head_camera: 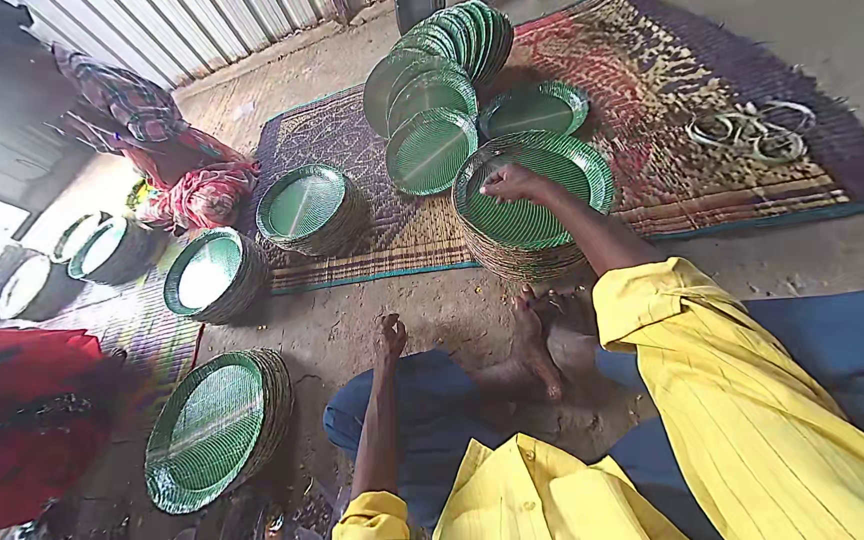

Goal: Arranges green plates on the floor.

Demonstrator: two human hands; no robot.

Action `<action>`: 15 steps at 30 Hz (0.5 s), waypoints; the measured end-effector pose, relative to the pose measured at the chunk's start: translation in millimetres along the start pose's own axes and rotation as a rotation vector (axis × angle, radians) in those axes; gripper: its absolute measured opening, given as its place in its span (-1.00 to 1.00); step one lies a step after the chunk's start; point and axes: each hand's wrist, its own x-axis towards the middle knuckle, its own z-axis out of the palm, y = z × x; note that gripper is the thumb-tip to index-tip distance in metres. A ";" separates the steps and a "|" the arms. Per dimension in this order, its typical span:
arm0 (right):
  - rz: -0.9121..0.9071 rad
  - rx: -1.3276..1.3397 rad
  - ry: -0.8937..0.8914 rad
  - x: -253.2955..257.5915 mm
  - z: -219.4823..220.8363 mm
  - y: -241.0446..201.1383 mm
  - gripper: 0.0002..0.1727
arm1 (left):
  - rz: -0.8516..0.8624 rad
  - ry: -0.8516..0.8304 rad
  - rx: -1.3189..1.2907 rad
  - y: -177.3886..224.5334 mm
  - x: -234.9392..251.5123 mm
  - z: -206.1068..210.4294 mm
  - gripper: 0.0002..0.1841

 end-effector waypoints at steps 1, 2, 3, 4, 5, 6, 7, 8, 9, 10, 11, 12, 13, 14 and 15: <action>0.026 -0.016 -0.021 0.5 1.8 8.5 -0.59 | 0.010 -0.015 0.004 2.0 0.3 1.1 -0.58; 0.048 -0.036 -0.044 1.0 4.9 15.8 -0.58 | 0.020 -0.024 0.009 5.8 -0.1 1.6 -0.59; 0.060 -0.059 -0.076 1.4 9.2 21.3 -0.58 | 0.017 -0.038 0.017 10.8 -1.6 1.1 -0.59; 0.055 -0.093 -0.115 1.4 13.9 24.6 -0.58 | 0.013 -0.047 0.025 12.9 -2.1 1.7 -0.60; 0.042 -0.134 -0.161 2.7 18.6 26.0 -0.57 | 0.011 -0.047 0.038 12.8 -2.0 2.9 -0.60; 0.021 -0.174 -0.204 5.0 23.3 26.9 -0.56 | 0.013 -0.040 0.044 12.4 -2.5 4.2 -0.61; 0.001 -0.209 -0.241 6.8 27.8 26.9 -0.55 | 0.023 -0.024 0.041 10.0 -3.5 6.7 -0.62; -0.023 -0.244 -0.259 9.6 32.5 28.1 -0.55 | 0.037 -0.001 0.035 5.1 -4.1 10.6 -0.63; -0.042 -0.269 -0.266 11.4 36.1 27.3 -0.55 | 0.042 0.015 0.027 -0.6 -4.3 13.5 -0.64; -0.059 -0.281 -0.262 12.6 38.9 25.9 -0.55 | 0.039 0.026 0.018 -5.4 -4.9 15.0 -0.64; -0.076 -0.290 -0.258 13.8 41.1 24.8 -0.54 | 0.029 0.033 0.013 -9.8 -4.7 15.7 -0.64; -0.096 -0.296 -0.251 15.9 42.9 25.3 -0.54 | 0.008 0.026 0.006 -11.9 -4.3 15.3 -0.63; -0.113 -0.307 -0.246 18.9 44.3 27.4 -0.54 | -0.008 0.023 -0.004 -12.3 -3.5 15.3 -0.63; -0.128 -0.318 -0.238 22.1 46.0 30.7 -0.55 | -0.017 0.022 -0.013 -12.2 -2.4 16.0 -0.63; -0.141 -0.329 -0.224 24.9 48.1 34.3 -0.55 | -0.024 0.018 -0.026 -12.1 -1.0 16.7 -0.63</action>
